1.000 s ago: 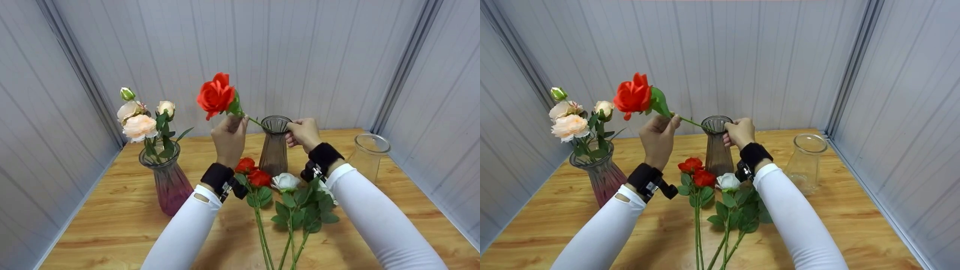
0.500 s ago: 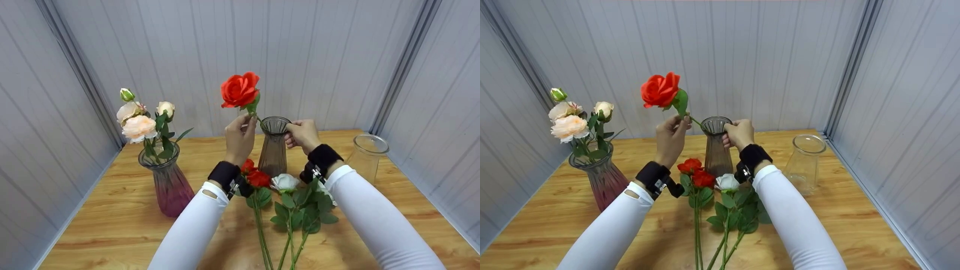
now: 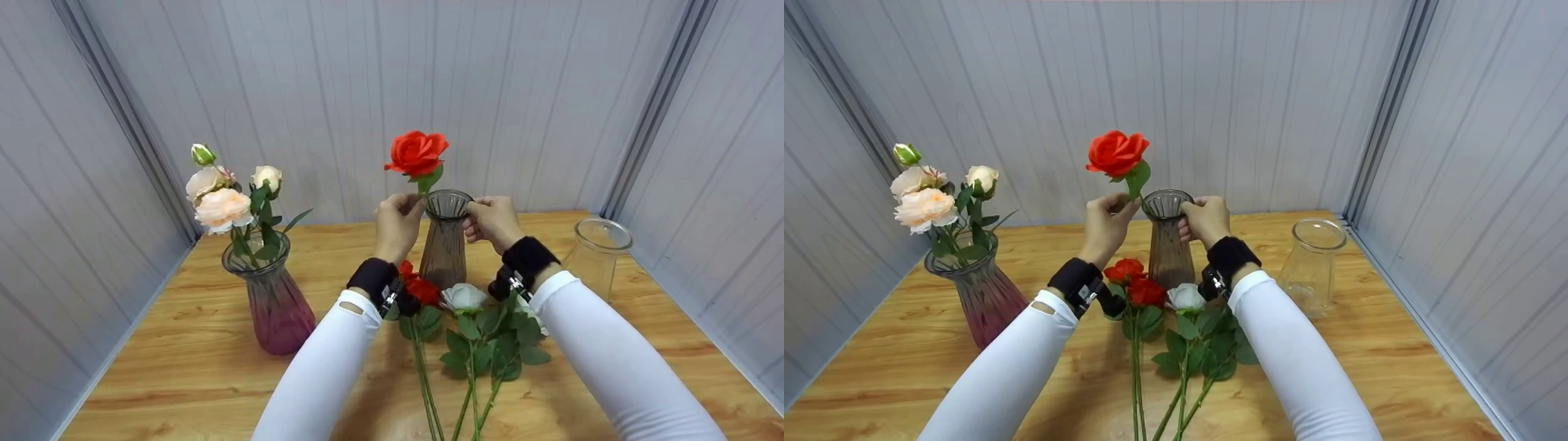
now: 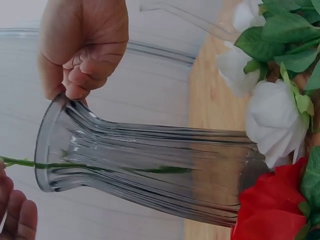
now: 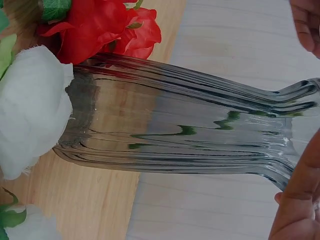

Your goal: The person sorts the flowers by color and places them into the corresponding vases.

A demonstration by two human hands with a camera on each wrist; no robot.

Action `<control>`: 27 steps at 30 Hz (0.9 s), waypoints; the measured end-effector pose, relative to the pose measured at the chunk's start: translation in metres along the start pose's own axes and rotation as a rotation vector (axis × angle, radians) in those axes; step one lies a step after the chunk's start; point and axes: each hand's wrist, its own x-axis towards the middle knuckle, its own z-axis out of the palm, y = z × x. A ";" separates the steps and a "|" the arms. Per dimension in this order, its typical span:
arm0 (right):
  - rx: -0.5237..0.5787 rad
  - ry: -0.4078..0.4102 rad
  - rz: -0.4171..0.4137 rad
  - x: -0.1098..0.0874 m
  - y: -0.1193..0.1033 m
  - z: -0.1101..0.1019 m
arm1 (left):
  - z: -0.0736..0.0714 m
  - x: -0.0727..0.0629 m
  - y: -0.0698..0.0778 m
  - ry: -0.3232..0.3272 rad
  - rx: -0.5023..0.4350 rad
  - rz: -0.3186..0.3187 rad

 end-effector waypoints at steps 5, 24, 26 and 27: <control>0.010 -0.008 0.003 0.000 -0.001 0.000 | -0.003 -0.002 -0.005 -0.035 0.017 -0.116; 0.007 -0.015 -0.018 -0.003 -0.001 -0.002 | -0.021 -0.052 -0.043 -0.561 0.331 -0.355; 0.011 -0.014 -0.020 -0.003 -0.001 -0.003 | -0.021 -0.059 -0.045 -0.625 0.347 -0.398; 0.015 -0.014 -0.021 -0.003 -0.001 -0.003 | -0.020 -0.062 -0.046 -0.655 0.355 -0.419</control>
